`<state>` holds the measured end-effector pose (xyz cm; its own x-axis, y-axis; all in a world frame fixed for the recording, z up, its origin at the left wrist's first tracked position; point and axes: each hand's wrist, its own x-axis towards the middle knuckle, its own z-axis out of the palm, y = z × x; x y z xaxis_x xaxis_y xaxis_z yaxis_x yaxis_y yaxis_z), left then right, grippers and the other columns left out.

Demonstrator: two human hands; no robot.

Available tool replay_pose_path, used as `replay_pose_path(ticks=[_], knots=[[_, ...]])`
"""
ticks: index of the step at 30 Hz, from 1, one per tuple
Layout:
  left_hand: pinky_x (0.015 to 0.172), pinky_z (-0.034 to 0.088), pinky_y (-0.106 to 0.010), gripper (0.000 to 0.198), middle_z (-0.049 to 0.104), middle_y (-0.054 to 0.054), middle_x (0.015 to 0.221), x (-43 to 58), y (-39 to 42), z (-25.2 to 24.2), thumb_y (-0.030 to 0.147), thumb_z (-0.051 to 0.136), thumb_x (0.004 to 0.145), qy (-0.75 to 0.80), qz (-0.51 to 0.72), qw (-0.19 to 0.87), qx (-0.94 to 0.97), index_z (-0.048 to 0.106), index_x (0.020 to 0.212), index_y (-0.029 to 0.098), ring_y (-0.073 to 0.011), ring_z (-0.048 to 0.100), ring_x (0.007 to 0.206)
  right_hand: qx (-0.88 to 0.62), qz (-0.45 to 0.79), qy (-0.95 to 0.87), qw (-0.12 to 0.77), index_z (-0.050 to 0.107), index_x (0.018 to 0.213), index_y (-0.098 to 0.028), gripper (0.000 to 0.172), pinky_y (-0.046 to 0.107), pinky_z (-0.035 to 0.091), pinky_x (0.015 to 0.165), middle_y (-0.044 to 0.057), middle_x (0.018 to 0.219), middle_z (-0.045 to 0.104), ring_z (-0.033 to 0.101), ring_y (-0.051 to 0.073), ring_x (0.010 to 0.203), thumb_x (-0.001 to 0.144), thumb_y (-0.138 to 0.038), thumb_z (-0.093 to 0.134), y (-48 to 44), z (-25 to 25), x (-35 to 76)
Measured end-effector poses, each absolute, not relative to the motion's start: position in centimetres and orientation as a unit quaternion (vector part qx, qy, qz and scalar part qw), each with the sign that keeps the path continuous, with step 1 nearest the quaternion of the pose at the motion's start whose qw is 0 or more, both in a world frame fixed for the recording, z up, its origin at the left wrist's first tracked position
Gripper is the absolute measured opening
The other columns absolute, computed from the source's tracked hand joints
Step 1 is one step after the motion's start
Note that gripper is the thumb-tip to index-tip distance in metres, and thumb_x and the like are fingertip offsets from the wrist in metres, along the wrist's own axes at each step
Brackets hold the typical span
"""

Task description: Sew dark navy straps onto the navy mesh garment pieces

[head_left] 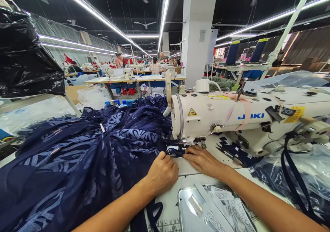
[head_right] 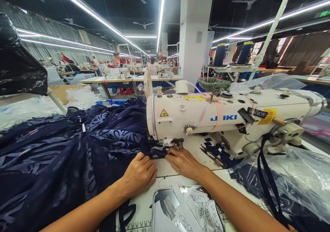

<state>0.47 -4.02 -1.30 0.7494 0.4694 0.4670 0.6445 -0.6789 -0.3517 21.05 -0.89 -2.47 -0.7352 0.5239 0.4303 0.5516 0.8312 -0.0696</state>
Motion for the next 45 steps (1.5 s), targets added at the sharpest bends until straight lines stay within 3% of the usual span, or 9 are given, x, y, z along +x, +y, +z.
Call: replay_pose_path(ticks=[3, 7, 18, 21, 25, 30, 45], knots=[[0.062, 0.033, -0.036, 0.013, 0.059, -0.006, 0.069, 0.3, -4.4, -1.3, 0.015, 0.048, 0.077, -0.413, -0.151, 0.228, -0.868, 0.059, 0.072, 0.014, -0.0192, 0.049, 0.066, -0.286, -0.027, -0.933, 0.218, 0.060, 0.097, -0.017, 0.024, 0.032, 0.046, 0.073, 0.007, 0.091, 0.056, 0.051, 0.019, 0.085, 0.086, -0.010, 0.039, -0.9, -2.5, 21.1], [0.068, 0.034, -0.038, 0.021, 0.061, -0.006, 0.083, 0.2, -4.4, -0.8, 0.016, 0.046, 0.078, -0.448, -0.123, 0.166, -0.870, 0.059, 0.095, 0.015, -0.0218, 0.049, 0.078, -0.286, -0.018, -0.934, 0.214, 0.060, 0.097, -0.018, 0.025, 0.032, 0.046, 0.073, 0.007, 0.091, 0.056, 0.050, 0.019, 0.085, 0.086, -0.010, 0.039, -0.9, -2.5, 21.2], [0.066, 0.034, -0.035, 0.015, 0.061, -0.006, 0.084, 0.1, -4.1, -0.9, 0.014, 0.046, 0.081, -0.394, -0.185, 0.207, -0.876, 0.061, 0.085, 0.016, -0.0203, 0.050, 0.076, -0.286, -0.032, -0.931, 0.226, 0.061, 0.098, -0.017, 0.026, 0.032, 0.046, 0.074, 0.008, 0.092, 0.057, 0.051, 0.019, 0.086, 0.085, -0.010, 0.040, -1.0, -2.4, 21.1], [0.081, 0.033, -0.039, 0.019, 0.063, -0.008, 0.099, 0.2, -3.4, -0.7, 0.014, 0.045, 0.082, -0.339, -0.227, 0.215, -0.887, 0.060, 0.093, 0.016, -0.0235, 0.050, 0.096, -0.282, -0.030, -0.931, 0.231, 0.061, 0.098, -0.017, 0.025, 0.033, 0.045, 0.078, 0.008, 0.093, 0.057, 0.051, 0.019, 0.088, 0.085, -0.011, 0.040, -0.9, -2.6, 21.2], [0.094, 0.025, -0.045, 0.027, 0.061, -0.006, 0.111, 0.4, -2.3, -0.7, 0.014, 0.044, 0.081, -0.324, -0.198, 0.144, -0.914, 0.058, 0.103, 0.017, -0.0248, 0.044, 0.113, -0.288, -0.032, -0.928, 0.232, 0.061, 0.098, -0.017, 0.023, 0.033, 0.046, 0.077, 0.008, 0.094, 0.057, 0.051, 0.020, 0.089, 0.085, -0.013, 0.042, -0.7, -2.7, 21.2], [0.093, 0.026, -0.048, 0.031, 0.061, -0.005, 0.113, 0.4, -1.9, -1.0, 0.014, 0.045, 0.081, -0.337, -0.147, 0.097, -0.925, 0.057, 0.109, 0.018, -0.0247, 0.046, 0.110, -0.291, -0.034, -0.927, 0.234, 0.060, 0.100, -0.018, 0.025, 0.033, 0.046, 0.077, 0.008, 0.095, 0.057, 0.052, 0.019, 0.088, 0.085, -0.012, 0.041, -0.6, -2.7, 21.2], [0.092, 0.027, -0.048, 0.032, 0.058, -0.007, 0.119, 0.6, -1.9, -0.6, 0.012, 0.045, 0.081, -0.368, -0.114, 0.089, -0.918, 0.056, 0.110, 0.017, -0.0236, 0.049, 0.107, -0.324, -0.095, -0.919, 0.204, 0.060, 0.102, -0.016, 0.023, 0.036, 0.049, 0.072, 0.012, 0.102, 0.059, 0.056, 0.023, 0.088, 0.083, -0.019, 0.046, -0.6, -2.7, 20.6]])
